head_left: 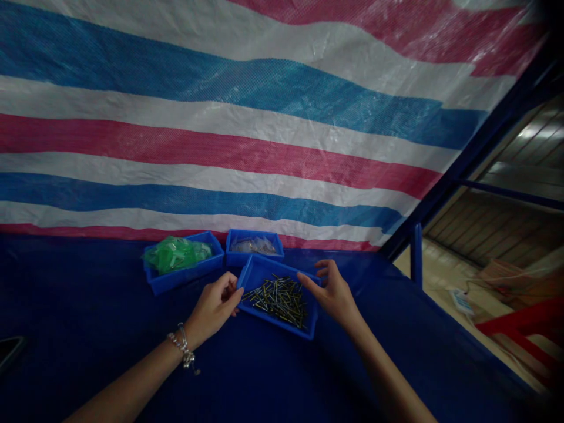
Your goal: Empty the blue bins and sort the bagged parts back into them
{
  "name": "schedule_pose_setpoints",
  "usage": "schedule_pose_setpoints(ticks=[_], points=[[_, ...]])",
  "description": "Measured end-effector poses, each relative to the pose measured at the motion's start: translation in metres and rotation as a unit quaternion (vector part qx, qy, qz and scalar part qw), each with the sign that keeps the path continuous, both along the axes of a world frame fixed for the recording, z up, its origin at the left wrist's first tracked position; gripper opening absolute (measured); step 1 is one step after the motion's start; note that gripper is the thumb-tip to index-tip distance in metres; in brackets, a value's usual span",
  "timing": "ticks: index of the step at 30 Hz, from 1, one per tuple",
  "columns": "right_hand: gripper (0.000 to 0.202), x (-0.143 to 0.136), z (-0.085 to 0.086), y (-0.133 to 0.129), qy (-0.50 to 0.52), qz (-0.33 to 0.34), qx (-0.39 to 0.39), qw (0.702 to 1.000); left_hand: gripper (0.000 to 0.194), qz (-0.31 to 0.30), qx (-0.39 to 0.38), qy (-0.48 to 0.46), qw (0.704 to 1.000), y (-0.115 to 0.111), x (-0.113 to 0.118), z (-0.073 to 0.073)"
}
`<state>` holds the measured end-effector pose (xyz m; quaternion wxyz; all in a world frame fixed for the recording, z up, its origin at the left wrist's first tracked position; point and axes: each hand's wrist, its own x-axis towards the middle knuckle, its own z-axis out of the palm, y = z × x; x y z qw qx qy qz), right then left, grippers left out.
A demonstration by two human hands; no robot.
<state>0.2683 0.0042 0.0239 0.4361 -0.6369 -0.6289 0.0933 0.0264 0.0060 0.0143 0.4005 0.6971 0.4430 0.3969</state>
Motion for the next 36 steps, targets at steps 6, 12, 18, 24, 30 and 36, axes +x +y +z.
schedule_pose_setpoints(ticks=[6, 12, 18, 24, 30, 36], points=[[0.037, 0.003, -0.007, 0.003, -0.002, 0.025, -0.058, 0.998, 0.017, -0.004, 0.007, 0.016, 1.000, -0.004, 0.003, -0.002], [0.033, -0.007, -0.017, -0.003, 0.043, 0.053, -0.046, 0.997, 0.017, 0.013, 0.030, 0.035, 0.999, -0.005, 0.003, -0.007], [0.029, -0.015, -0.023, -0.014, 0.080, 0.049, -0.037, 0.995, 0.014, 0.017, 0.071, 0.084, 0.994, -0.005, 0.004, -0.008], [0.028, -0.019, -0.026, -0.019, 0.096, 0.096, -0.040, 0.990, 0.007, -0.013, 0.066, 0.106, 0.992, -0.002, -0.003, -0.004], [0.046, -0.020, -0.037, -0.015, 0.112, 0.139, 0.000, 0.984, 0.016, -0.045, 0.051, 0.092, 0.993, 0.008, -0.013, -0.008], [0.046, -0.019, -0.042, -0.013, 0.080, 0.127, -0.025, 0.988, 0.019, -0.052, 0.078, 0.107, 0.990, 0.011, -0.016, -0.011]])
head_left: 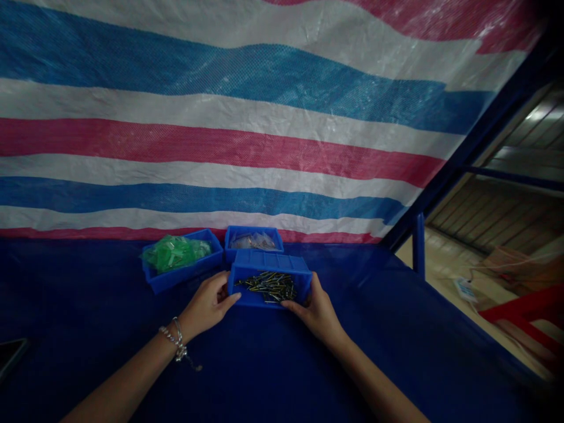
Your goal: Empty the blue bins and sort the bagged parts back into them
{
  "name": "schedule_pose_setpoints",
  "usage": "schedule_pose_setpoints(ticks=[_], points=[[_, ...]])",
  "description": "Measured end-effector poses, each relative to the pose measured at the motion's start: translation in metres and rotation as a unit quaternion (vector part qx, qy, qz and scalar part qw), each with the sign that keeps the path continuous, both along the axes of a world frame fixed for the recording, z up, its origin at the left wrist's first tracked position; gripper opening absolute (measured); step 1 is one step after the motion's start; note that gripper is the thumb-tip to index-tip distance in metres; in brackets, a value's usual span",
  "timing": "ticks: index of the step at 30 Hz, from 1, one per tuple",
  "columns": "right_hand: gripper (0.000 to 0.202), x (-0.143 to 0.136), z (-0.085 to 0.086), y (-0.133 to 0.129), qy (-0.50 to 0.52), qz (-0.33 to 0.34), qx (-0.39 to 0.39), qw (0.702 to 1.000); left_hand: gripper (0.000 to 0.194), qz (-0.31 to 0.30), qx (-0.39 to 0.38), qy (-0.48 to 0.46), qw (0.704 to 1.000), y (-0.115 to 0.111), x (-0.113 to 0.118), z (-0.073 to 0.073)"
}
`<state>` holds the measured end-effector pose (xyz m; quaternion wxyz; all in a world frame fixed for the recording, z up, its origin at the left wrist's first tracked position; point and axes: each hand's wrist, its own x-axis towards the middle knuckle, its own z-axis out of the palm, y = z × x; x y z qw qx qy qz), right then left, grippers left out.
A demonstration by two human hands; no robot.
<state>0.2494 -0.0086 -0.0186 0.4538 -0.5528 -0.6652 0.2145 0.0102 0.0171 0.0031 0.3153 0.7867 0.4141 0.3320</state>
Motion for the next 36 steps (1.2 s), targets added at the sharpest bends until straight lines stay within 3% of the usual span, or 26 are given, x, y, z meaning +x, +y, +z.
schedule_pose_setpoints(ticks=[10, 17, 23, 36], points=[[0.038, -0.004, 0.004, -0.005, -0.060, -0.025, 0.005, 0.998, 0.012, 0.005, 0.050, 0.069, 0.996, 0.000, -0.003, 0.003], [0.033, -0.007, 0.001, -0.006, -0.080, -0.044, 0.021, 0.996, 0.010, 0.021, 0.045, 0.062, 0.997, 0.000, -0.003, 0.000], [0.028, -0.006, 0.001, -0.006, -0.069, -0.031, 0.025, 0.997, 0.014, 0.038, 0.051, 0.055, 0.996, -0.003, -0.008, -0.006], [0.025, -0.008, 0.004, -0.007, -0.063, -0.009, 0.035, 0.997, 0.011, 0.062, 0.078, 0.075, 0.992, -0.010, -0.009, 0.001]])
